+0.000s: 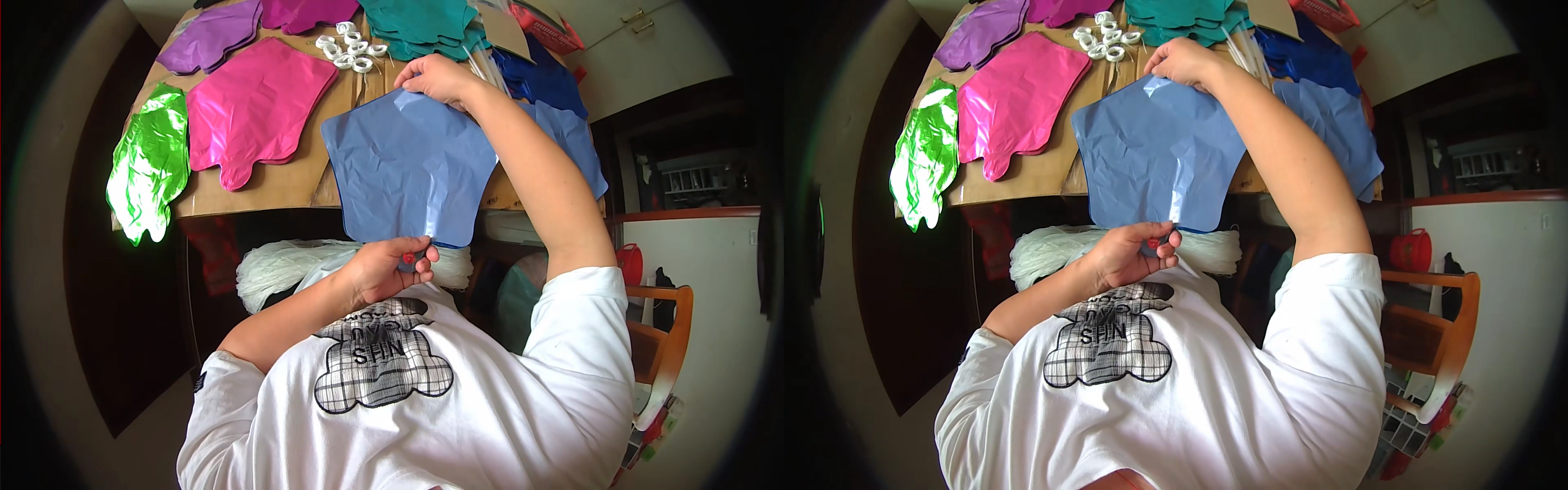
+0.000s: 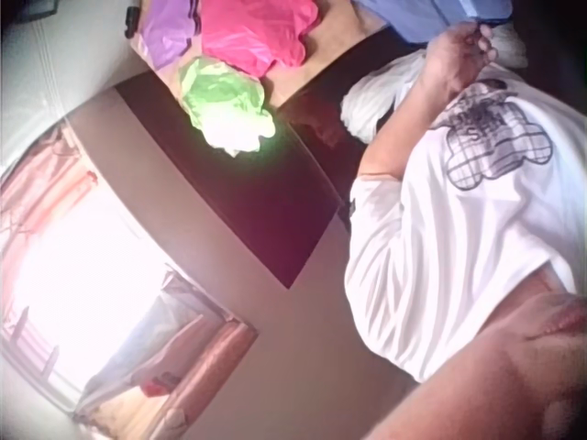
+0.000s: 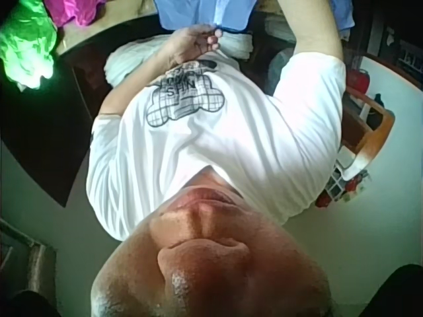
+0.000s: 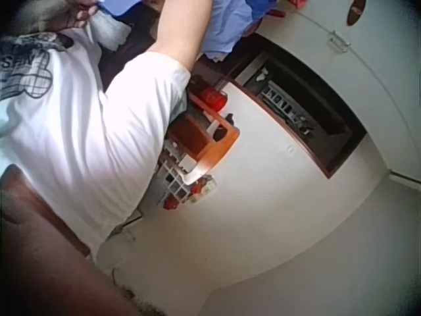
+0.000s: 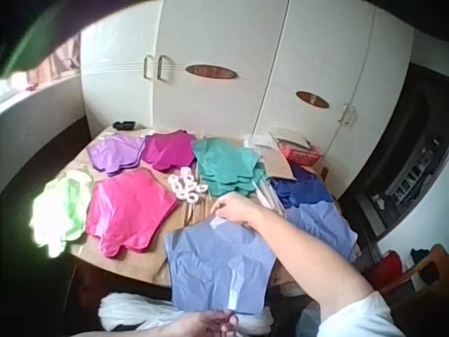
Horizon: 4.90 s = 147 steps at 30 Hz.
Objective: Sorting and inspecting colorful deflated foil balloons on a workbench.
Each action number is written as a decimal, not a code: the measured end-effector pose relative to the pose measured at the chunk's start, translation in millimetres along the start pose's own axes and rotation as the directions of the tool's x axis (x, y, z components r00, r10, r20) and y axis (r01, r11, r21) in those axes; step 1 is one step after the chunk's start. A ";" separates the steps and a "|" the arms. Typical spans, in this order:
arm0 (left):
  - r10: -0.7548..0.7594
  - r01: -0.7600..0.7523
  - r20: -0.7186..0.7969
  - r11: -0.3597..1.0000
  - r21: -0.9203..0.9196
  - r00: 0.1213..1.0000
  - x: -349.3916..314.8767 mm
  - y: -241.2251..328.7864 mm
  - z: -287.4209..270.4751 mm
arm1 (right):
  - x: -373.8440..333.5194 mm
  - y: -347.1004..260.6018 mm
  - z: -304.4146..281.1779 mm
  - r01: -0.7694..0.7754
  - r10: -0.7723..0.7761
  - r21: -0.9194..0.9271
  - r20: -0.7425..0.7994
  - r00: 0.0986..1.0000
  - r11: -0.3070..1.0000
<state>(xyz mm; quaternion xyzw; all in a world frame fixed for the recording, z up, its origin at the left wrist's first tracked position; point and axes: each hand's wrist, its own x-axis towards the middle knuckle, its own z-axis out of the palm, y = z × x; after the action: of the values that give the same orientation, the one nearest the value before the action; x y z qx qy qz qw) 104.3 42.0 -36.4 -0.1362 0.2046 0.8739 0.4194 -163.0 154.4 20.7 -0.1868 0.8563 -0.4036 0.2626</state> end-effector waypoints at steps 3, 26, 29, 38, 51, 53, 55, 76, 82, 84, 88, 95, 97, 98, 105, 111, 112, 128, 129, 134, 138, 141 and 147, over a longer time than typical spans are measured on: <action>-0.006 0.005 -0.067 1.000 -0.007 0.998 -2.7 2.6 5.5 | -1.5 1.1 0.3 0.034 -0.036 -0.107 -0.016 0.999 0.994; -0.039 0.036 -0.193 0.999 -0.015 0.980 -2.7 10.4 20.9 | -5.6 17.9 -5.0 0.083 -0.089 -0.052 -0.123 0.988 0.995; -0.064 0.057 -0.089 0.996 -0.070 0.994 -1.6 12.6 12.2 | -5.6 19.4 -6.1 0.054 -0.057 -0.028 -0.109 0.992 0.998; -0.039 0.042 -0.170 0.999 0.014 0.985 5.1 8.7 3.2 | 5.6 37.7 -10.5 -0.129 0.117 -0.036 -0.247 0.962 0.991; -0.043 0.032 -0.198 0.998 -0.055 0.979 4.9 6.8 6.3 | -16.5 8.9 1.3 0.133 -0.244 -0.614 -0.100 0.965 0.778; -0.033 0.025 -0.224 0.999 -0.040 0.974 4.7 6.7 7.1 | -17.2 5.0 -4.0 0.124 -0.190 -0.590 -0.051 0.980 0.798; -0.029 0.022 -0.232 0.999 -0.035 0.972 4.0 6.2 7.7 | -18.6 4.2 -9.2 0.140 -0.192 -0.560 -0.036 0.981 0.816; -0.031 0.017 -0.191 0.997 -0.076 0.981 3.7 11.0 7.6 | -22.8 5.4 2.0 0.193 -0.278 -0.502 -0.101 0.955 0.843; 0.007 -0.012 -0.207 1.000 -0.019 0.978 9.9 11.3 17.1 | -16.2 8.2 -9.1 0.229 -0.313 -0.476 -0.105 0.944 0.849; 0.021 -0.026 -0.178 0.999 -0.023 0.984 9.6 10.5 22.7 | -7.5 9.0 -23.0 0.238 -0.284 -0.377 -0.070 0.956 0.895; 0.014 -0.022 -0.067 0.994 -0.109 0.998 9.0 12.9 21.4 | -10.8 -0.7 -31.6 0.096 -0.404 -0.721 -0.267 0.875 0.686; 0.000 -0.035 -0.192 0.982 -0.183 0.981 15.4 7.0 12.5 | -62.7 -77.8 29.8 0.757 -0.680 -0.544 0.401 0.614 0.363; 0.019 -0.055 -0.196 0.983 -0.176 0.980 15.3 4.4 17.0 | -74.1 -92.3 58.3 0.870 -0.616 -0.424 0.624 0.481 0.251; 0.030 -0.065 -0.214 0.985 -0.157 0.976 14.4 3.0 20.4 | -77.1 -97.8 69.1 0.879 -0.500 -0.418 0.723 0.476 0.231; 0.014 -0.017 -0.280 1.000 -0.010 0.960 5.4 3.1 40.1 | -71.9 -120.9 110.1 0.859 0.123 -0.501 0.863 0.489 0.101; 0.005 -0.005 -0.191 1.000 0.000 0.982 4.5 5.7 27.3 | -36.0 -133.7 98.9 0.758 0.194 -0.644 0.735 0.650 -0.100; -0.001 0.000 -0.166 1.000 -0.007 0.986 6.1 7.3 24.0 | -28.9 -127.8 87.0 0.737 0.069 -0.661 0.736 0.673 -0.138; 0.102 -0.119 -0.090 0.970 -0.214 0.991 14.7 10.8 11.0 | -51.6 11.2 0.3 0.760 -0.837 -0.617 0.513 0.191 -0.204; 0.102 -0.119 -0.090 0.968 -0.219 0.991 15.3 10.4 10.2 | -51.0 13.4 1.5 0.762 -0.833 -0.612 0.521 0.187 -0.212; 0.109 -0.133 -0.122 0.969 -0.210 0.987 17.4 8.9 12.1 | -45.6 6.5 9.2 0.733 -0.868 -0.644 0.472 0.157 -0.218; 0.110 -0.131 -0.102 0.963 -0.235 0.989 18.7 8.2 11.1 | -42.0 6.2 12.2 0.730 -0.862 -0.643 0.484 0.151 -0.233; 0.114 -0.132 -0.089 0.963 -0.233 0.990 19.6 7.1 9.0 | -41.5 5.4 12.2 0.743 -0.839 -0.634 0.509 0.191 -0.216; -0.005 0.015 -0.038 0.970 0.243 0.999 -3.5 22.9 5.1 | -39.3 1.6 12.2 0.785 -0.739 -0.586 0.617 0.272 -0.200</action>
<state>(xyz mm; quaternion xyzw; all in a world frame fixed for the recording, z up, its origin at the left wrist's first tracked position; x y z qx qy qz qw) 88.0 29.1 -24.8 -0.1010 0.3175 0.8374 0.4334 -124.7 169.0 24.6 -0.7717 0.6185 0.0076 -0.1478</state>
